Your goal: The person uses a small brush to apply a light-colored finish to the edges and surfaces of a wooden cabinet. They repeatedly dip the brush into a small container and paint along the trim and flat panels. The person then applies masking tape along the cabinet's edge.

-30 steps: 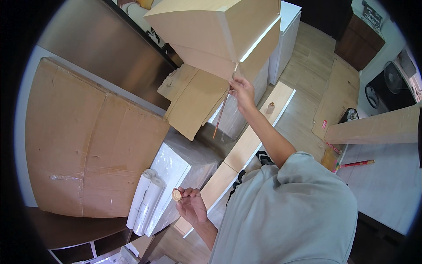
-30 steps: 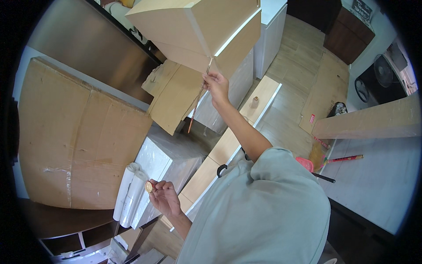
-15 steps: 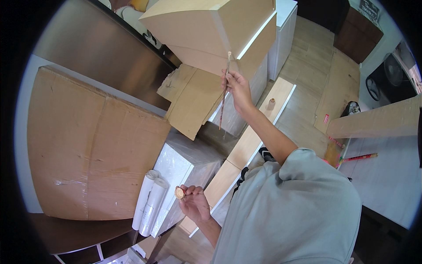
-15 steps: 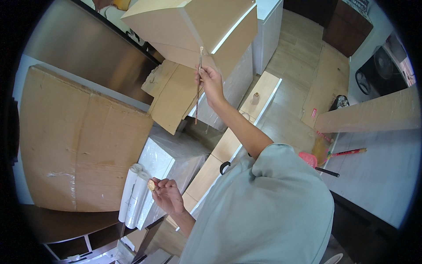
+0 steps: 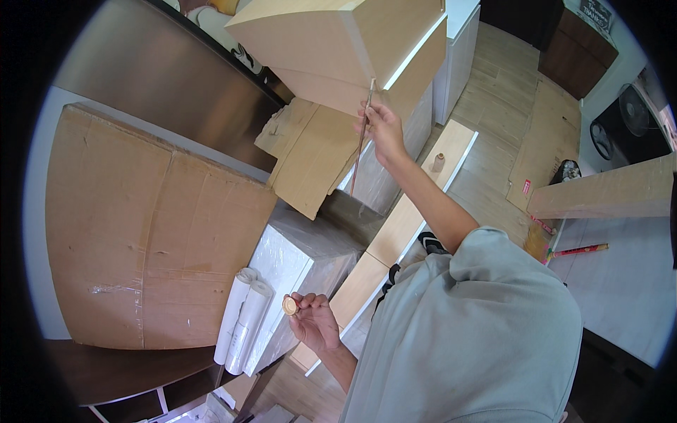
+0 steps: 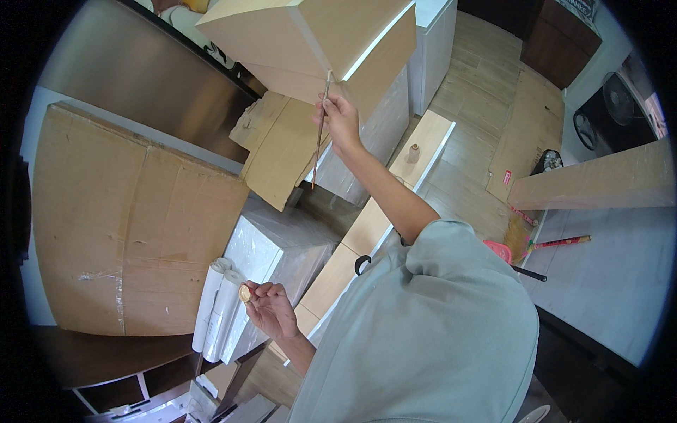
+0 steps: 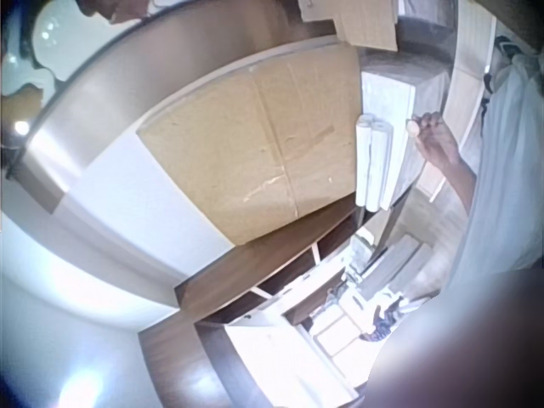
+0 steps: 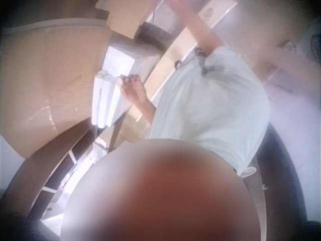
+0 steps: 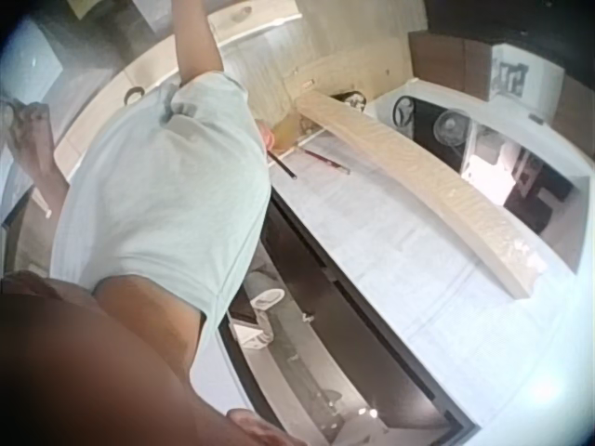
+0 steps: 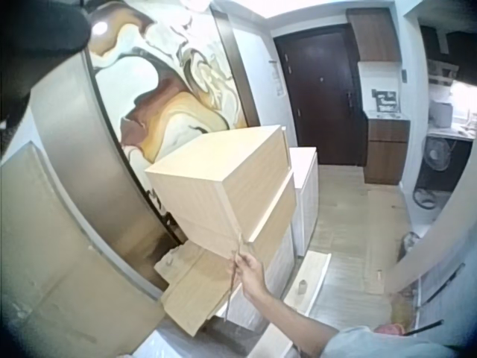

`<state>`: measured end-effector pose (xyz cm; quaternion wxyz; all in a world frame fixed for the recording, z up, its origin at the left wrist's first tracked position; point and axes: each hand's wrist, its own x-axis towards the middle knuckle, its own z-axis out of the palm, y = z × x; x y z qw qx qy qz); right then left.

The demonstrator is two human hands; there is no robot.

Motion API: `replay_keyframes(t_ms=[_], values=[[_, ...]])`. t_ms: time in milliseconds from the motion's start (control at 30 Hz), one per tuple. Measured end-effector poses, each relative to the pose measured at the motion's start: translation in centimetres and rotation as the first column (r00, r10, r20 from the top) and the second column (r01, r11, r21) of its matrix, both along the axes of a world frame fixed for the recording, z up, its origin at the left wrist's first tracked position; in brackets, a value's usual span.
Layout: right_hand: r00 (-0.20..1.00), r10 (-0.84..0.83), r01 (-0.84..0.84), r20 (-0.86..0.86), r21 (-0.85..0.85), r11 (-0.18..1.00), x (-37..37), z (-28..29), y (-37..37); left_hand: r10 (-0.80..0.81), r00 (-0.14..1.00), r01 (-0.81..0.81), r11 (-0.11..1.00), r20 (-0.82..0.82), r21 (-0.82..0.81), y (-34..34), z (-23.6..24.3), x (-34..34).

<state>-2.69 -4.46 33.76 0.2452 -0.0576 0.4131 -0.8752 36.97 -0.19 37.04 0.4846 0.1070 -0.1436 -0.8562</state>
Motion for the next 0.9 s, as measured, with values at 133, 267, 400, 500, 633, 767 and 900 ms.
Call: replay_keyframes(t_ms=[133,267,400,500,633,767,900], values=[[1.000,0.026,-0.026,-0.006,0.012,1.000,0.9,-0.4,0.3,-0.010,1.000,0.010,1.000,-0.005,-0.004,0.0,0.0,0.0],[0.995,-0.010,0.006,-0.104,-0.043,0.999,0.9,0.4,0.3,-0.020,0.999,0.019,1.000,-0.025,-0.017,-0.2,-0.1,0.1],[0.997,-0.022,0.020,-0.078,-0.026,0.999,0.1,1.1,0.1,-0.032,0.999,0.033,0.999,-0.028,0.004,-0.3,-0.1,0.0],[0.998,-0.028,0.027,-0.063,-0.011,1.000,-0.1,0.8,-0.1,-0.033,0.999,0.033,0.999,-0.026,-0.002,-0.3,0.0,-0.1],[0.999,-0.025,0.024,-0.044,-0.013,1.000,0.1,0.0,-0.2,-0.036,0.999,0.036,0.999,-0.025,-0.006,-0.3,0.0,-0.2],[0.999,-0.023,0.023,-0.033,0.008,1.000,0.1,-0.7,-0.1,-0.028,0.999,0.027,0.999,-0.030,-0.021,-0.3,0.0,-0.1],[1.000,-0.021,0.021,-0.018,0.013,1.000,0.1,-1.3,0.0,-0.031,0.999,0.030,0.999,-0.024,-0.019,-0.3,-0.1,-0.1]])
